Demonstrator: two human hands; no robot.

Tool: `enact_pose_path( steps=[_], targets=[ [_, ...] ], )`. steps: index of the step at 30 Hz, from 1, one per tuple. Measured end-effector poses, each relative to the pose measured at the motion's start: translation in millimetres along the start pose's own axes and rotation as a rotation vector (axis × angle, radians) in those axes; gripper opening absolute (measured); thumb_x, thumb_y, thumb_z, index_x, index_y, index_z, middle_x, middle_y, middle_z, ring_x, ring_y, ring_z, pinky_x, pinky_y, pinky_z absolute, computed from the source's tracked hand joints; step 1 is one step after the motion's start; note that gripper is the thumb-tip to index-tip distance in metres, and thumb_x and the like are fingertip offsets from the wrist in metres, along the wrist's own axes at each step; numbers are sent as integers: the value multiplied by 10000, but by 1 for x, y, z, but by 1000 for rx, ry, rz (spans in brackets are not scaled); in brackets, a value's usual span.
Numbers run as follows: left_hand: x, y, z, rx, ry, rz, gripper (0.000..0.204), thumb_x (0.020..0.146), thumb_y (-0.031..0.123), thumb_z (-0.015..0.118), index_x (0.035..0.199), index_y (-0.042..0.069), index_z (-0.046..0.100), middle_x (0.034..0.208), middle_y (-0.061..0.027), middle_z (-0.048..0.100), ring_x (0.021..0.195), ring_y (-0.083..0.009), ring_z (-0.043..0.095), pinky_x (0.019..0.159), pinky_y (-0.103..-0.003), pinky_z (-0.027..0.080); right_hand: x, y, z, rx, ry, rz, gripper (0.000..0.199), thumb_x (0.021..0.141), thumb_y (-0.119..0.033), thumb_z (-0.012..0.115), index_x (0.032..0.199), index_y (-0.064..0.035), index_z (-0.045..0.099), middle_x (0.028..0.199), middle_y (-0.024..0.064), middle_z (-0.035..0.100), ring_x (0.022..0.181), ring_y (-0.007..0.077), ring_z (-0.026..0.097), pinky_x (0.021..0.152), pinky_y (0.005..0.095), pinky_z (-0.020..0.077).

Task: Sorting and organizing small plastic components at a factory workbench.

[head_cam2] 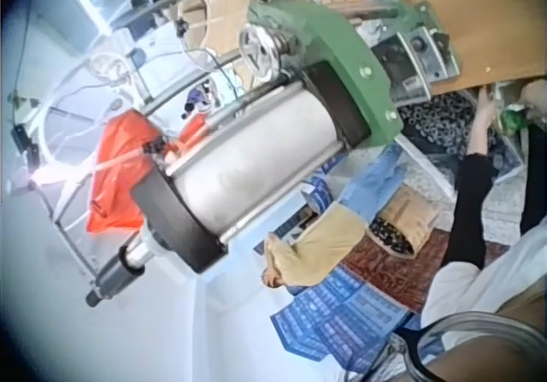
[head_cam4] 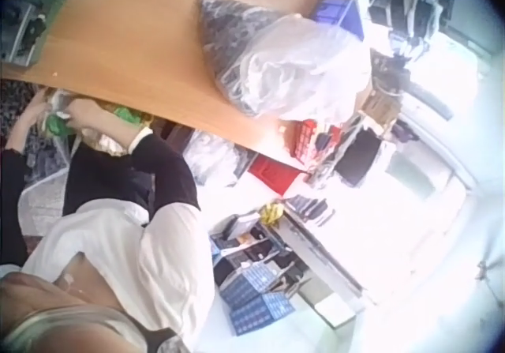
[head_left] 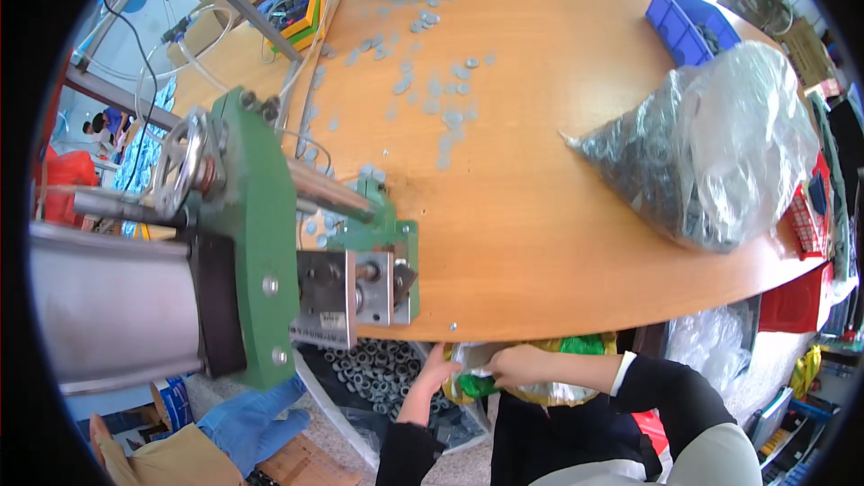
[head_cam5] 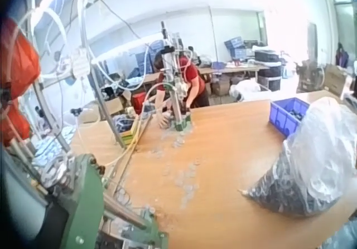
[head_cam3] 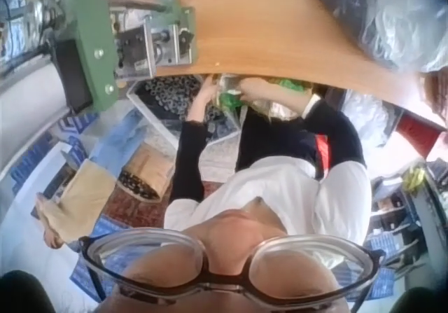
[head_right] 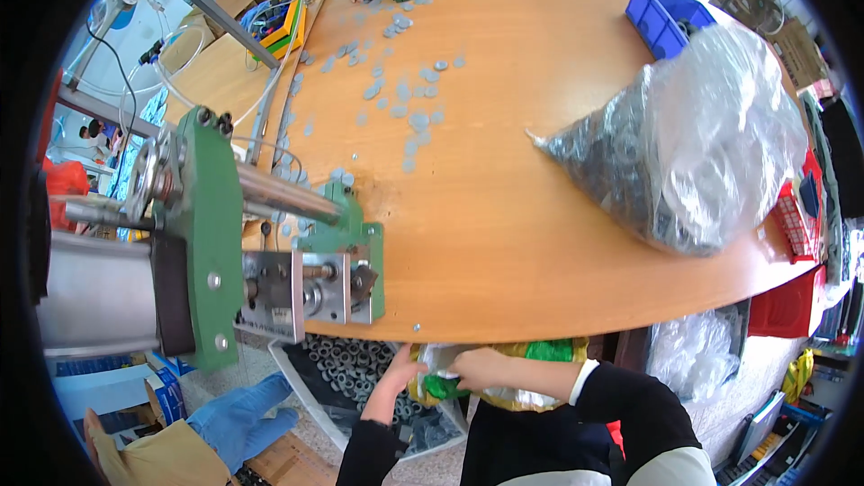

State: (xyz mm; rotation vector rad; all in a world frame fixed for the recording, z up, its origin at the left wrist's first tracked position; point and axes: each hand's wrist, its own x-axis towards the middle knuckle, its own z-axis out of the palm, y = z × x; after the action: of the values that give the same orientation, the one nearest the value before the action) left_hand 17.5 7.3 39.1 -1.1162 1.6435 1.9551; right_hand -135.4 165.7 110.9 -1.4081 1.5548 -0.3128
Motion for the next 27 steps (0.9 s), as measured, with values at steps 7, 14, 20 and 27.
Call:
enact_pose_path(
  steps=[7, 14, 20, 27],
  targets=[
    [-19, 20, 4, 13, 46, -87, 733, 569, -45, 591, 1254, 8, 335, 1230, -143, 409, 1145, -253, 386, 937, -313, 321, 64, 94, -244, 263, 1204, 155, 522, 793, -341, 564, 1159, 10, 441, 1189, 214, 447, 1117, 326, 416, 920, 388, 344],
    [-15, -19, 11, -13, 110, -189, 775, 588, -20, 625, 1281, 14, 280, 1303, -154, 327, 1216, -263, 296, 963, -312, 284, 146, 233, -401, -77, 1329, 526, 855, 762, -584, 450, 1270, 76, 255, 1331, 251, 238, 1282, 326, 138, 1042, 372, 151],
    [-23, -16, 11, 71, 85, -185, 774, 597, -5, 629, 1279, 23, 265, 1295, -160, 311, 1207, -281, 302, 965, -321, 274, 201, 198, -428, -109, 1022, 210, 838, 744, -577, 478, 1294, 17, 259, 1353, 189, 247, 1274, 314, 180, 1045, 367, 153],
    [-19, -4, 20, 15, 93, -132, 763, 584, -10, 621, 1266, 25, 282, 1267, -168, 336, 1196, -290, 310, 963, -332, 267, 243, 162, -401, -128, 733, -121, 658, 773, -453, 519, 1274, -61, 352, 1330, 167, 308, 1259, 294, 236, 1031, 386, 192]
  ],
)
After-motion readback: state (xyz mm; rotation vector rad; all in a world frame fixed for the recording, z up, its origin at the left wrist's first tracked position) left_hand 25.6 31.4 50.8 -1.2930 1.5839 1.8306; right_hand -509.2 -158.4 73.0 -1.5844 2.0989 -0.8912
